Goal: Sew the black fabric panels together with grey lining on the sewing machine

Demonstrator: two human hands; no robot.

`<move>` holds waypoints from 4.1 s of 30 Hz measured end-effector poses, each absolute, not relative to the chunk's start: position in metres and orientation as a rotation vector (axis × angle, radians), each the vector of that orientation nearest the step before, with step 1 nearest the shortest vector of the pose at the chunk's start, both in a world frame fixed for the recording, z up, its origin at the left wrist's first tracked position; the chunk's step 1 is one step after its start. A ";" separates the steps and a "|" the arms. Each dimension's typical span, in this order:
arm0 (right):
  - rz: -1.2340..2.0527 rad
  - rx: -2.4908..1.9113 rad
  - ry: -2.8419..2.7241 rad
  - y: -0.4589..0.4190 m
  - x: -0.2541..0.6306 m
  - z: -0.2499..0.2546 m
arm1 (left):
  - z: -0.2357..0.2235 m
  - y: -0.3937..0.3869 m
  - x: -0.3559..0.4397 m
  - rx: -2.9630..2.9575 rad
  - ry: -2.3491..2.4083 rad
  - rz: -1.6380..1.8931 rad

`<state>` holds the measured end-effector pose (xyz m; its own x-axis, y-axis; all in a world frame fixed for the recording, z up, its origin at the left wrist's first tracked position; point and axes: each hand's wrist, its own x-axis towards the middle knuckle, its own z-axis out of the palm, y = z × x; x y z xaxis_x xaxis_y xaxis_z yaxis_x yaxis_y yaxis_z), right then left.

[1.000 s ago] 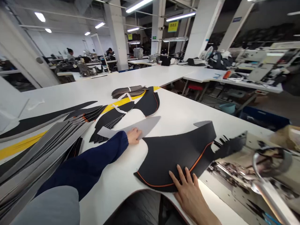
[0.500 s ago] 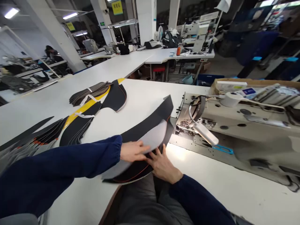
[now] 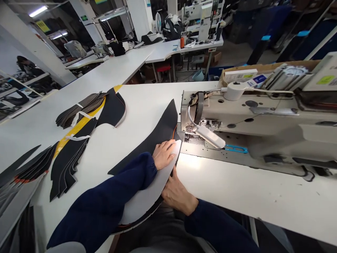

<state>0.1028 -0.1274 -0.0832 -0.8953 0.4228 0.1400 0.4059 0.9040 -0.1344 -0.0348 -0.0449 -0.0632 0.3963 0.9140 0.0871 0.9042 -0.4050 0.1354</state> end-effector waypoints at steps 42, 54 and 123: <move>0.080 -0.793 -2.935 -0.111 0.124 -0.080 | -0.047 -0.017 0.011 2.574 1.621 -0.040; -0.248 -0.931 -2.713 -0.167 0.109 -0.088 | -0.027 -0.042 0.018 2.468 1.592 -0.188; -0.474 -1.015 -2.763 -0.080 0.120 -0.082 | -0.020 0.002 0.034 2.444 1.495 -0.392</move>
